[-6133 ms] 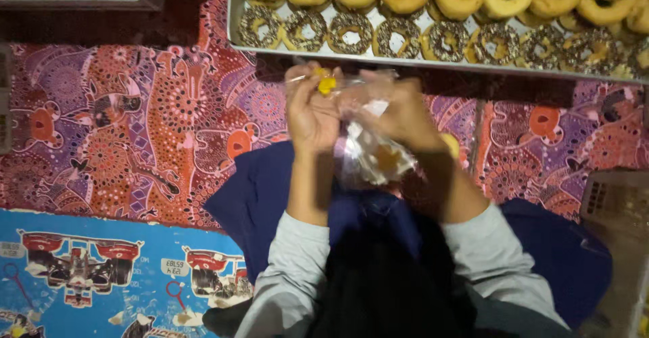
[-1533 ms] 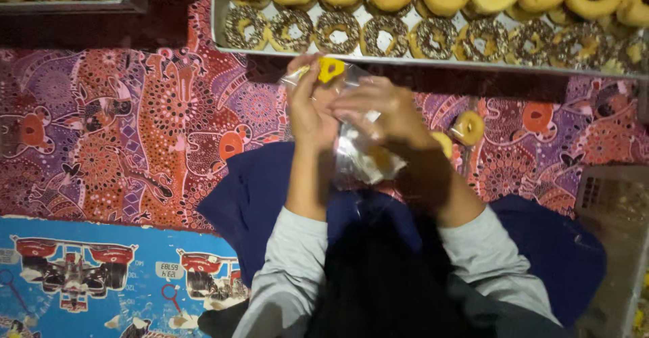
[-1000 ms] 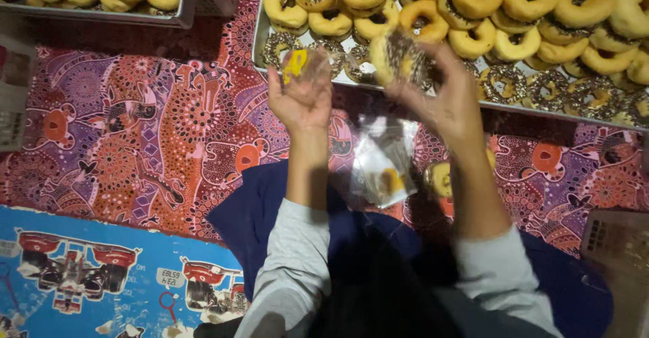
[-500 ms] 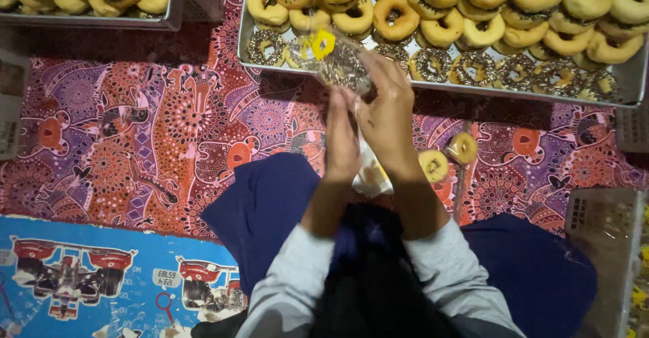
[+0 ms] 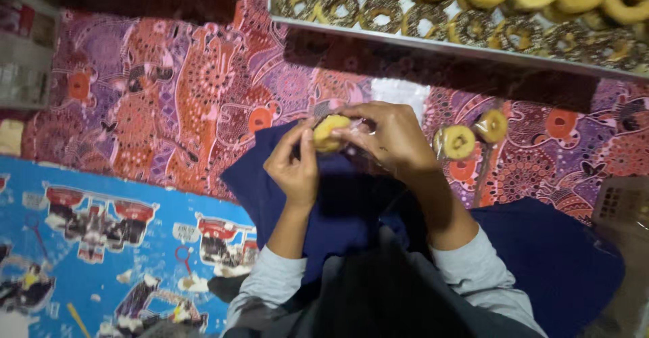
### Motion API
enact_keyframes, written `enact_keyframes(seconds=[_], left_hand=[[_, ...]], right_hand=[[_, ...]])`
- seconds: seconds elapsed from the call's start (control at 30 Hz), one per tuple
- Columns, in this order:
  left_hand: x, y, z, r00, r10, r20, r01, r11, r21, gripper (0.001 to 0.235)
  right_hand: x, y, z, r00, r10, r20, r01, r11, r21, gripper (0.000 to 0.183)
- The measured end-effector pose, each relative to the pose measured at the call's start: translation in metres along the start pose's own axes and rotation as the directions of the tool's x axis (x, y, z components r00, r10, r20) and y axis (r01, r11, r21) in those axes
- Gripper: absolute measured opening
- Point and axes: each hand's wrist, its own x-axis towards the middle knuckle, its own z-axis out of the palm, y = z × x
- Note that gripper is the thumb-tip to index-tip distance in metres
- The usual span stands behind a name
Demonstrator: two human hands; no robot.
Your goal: The person sits on the floor and repeatedly picks donuts from a metal tray, places them into small clear plastic bags, and sets the filled bags into a nearby crate. The person handles both plain and chocolate-sprinkled donuts.
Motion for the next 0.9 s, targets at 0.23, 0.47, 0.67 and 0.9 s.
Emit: enact_keyframes(seconds=[0.23, 0.47, 0.67, 0.9], left_hand=[[-0.01, -0.018, -0.028, 0.95, -0.311, 0.026, 0.297, 0.874, -0.384, 0.013], [-0.004, -0.026, -0.036, 0.929, -0.366, 0.053, 0.359, 0.855, -0.374, 0.017], [-0.008, -0.019, -0.04, 0.97, -0.22, 0.106, 0.215, 0.975, 0.061, 0.021], [-0.003, 0.009, -0.026, 0.93, -0.343, -0.131, 0.254, 0.858, -0.447, 0.028]], right_hand=[[-0.018, -0.017, 0.052, 0.979, -0.196, -0.055, 0.186, 0.97, -0.154, 0.017], [-0.008, -0.016, 0.07, 0.881, -0.397, 0.258, 0.467, 0.819, -0.334, 0.006], [0.007, -0.008, 0.073, 0.915, -0.404, -0.02, 0.398, 0.908, -0.128, 0.031], [-0.007, 0.04, 0.075, 0.929, 0.26, 0.265, -0.342, 0.875, 0.343, 0.048]])
